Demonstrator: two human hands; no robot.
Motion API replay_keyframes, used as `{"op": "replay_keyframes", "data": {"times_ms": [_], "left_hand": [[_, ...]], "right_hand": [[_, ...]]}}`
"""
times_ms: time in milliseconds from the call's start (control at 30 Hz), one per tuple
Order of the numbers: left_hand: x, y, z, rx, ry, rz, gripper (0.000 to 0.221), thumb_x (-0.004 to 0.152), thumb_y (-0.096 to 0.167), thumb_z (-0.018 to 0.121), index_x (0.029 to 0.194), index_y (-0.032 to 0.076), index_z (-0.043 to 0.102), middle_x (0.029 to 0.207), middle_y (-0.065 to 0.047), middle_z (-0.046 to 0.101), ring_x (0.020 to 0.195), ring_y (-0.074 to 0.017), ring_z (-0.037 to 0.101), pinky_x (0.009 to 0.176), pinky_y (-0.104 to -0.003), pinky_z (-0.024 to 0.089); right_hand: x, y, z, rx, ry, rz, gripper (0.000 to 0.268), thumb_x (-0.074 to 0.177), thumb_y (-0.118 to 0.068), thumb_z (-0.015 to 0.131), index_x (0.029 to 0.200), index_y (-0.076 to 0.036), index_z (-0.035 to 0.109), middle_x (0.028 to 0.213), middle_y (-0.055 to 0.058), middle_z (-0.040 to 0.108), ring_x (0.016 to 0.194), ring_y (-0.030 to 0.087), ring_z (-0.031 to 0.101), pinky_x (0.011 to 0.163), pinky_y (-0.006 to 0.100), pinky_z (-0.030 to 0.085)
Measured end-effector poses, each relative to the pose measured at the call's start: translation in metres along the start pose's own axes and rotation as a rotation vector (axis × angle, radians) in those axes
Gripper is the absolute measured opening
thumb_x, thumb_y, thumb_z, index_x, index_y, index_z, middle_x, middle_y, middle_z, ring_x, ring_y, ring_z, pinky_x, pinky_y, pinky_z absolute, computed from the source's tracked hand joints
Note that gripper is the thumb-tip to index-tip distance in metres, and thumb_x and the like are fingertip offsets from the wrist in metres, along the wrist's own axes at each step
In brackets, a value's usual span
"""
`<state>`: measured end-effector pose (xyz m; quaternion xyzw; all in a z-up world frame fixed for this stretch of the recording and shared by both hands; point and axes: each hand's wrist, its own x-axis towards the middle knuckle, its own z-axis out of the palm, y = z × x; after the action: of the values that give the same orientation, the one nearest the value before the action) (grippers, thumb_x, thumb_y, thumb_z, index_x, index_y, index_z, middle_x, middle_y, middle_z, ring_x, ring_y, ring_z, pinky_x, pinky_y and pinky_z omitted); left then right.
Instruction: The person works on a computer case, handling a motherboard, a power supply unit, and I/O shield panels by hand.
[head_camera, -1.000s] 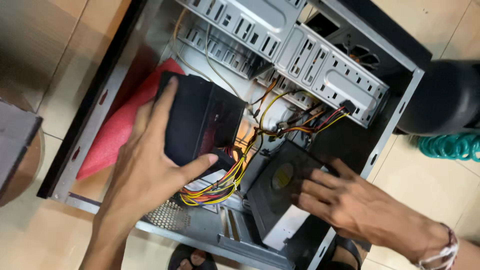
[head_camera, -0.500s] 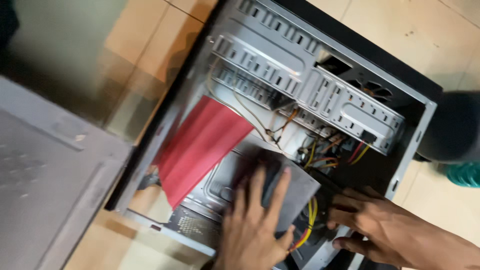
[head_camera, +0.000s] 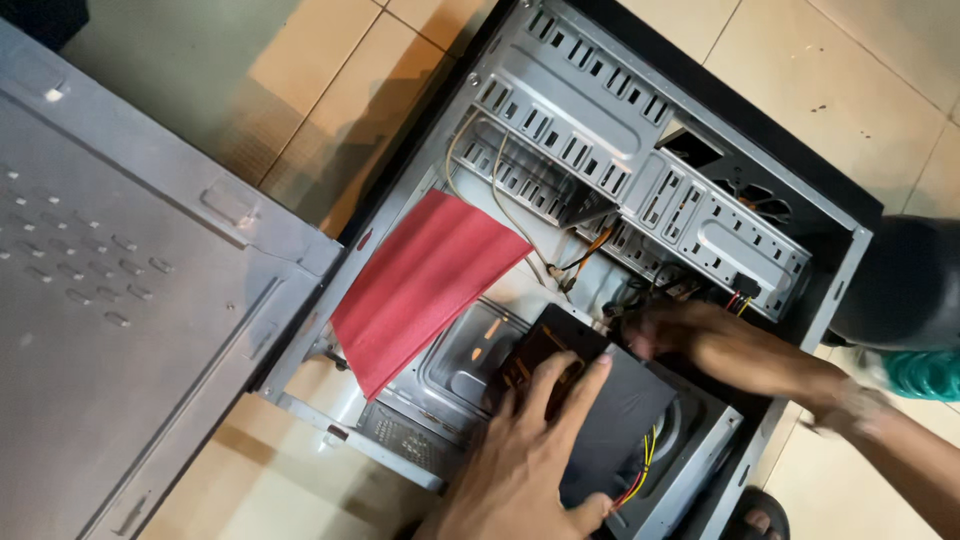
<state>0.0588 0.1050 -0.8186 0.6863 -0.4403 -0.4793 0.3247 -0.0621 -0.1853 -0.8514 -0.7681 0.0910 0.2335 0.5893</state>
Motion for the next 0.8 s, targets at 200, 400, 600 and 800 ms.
{"op": "replay_keyframes", "data": {"times_ms": [200, 400, 600, 800], "left_hand": [[0.004, -0.015, 0.027, 0.089, 0.031, 0.154, 0.124, 0.069, 0.037, 0.09, 0.172, 0.018, 0.022, 0.169, -0.015, 0.025, 0.122, -0.0532, 0.047, 0.089, -0.072, 0.046], [0.002, -0.024, 0.029, 0.156, 0.083, 0.155, 0.123, 0.067, 0.042, 0.081, 0.171, 0.014, 0.023, 0.171, -0.014, 0.028, 0.122, -0.0509, 0.049, 0.083, -0.068, 0.052], [0.002, -0.023, 0.034, 0.248, 0.058, 0.004, 0.133, 0.067, 0.043, 0.094, 0.173, 0.021, 0.017, 0.173, -0.005, 0.023, 0.121, -0.0436, 0.049, 0.075, -0.065, 0.06], [0.002, -0.025, 0.034, 0.235, 0.063, -0.015, 0.132, 0.07, 0.042, 0.091, 0.173, 0.02, 0.012, 0.176, -0.003, 0.02, 0.127, -0.0464, 0.047, 0.079, -0.063, 0.059]], "right_hand": [[0.067, 0.12, 0.011, -0.735, 0.041, 0.102, 0.065, 0.1, -0.025, 0.061, 0.158, -0.001, 0.042, 0.169, 0.026, 0.037, 0.161, 0.039, 0.031, 0.129, 0.044, 0.027], [0.083, 0.068, 0.039, -0.796, 0.078, 0.569, 0.096, 0.107, -0.056, 0.044, 0.174, -0.016, -0.011, 0.184, 0.014, -0.002, 0.168, 0.034, 0.012, 0.126, 0.062, 0.027], [0.097, 0.069, 0.047, -0.511, 0.131, 1.107, 0.121, 0.098, -0.08, 0.042, 0.171, -0.006, -0.019, 0.182, 0.018, -0.017, 0.168, 0.041, -0.013, 0.133, 0.062, 0.001], [0.106, 0.047, 0.045, -0.35, 0.237, 1.13, 0.121, 0.082, -0.094, 0.004, 0.174, -0.018, -0.012, 0.183, 0.011, -0.015, 0.169, 0.037, -0.015, 0.133, 0.061, -0.007]]}}
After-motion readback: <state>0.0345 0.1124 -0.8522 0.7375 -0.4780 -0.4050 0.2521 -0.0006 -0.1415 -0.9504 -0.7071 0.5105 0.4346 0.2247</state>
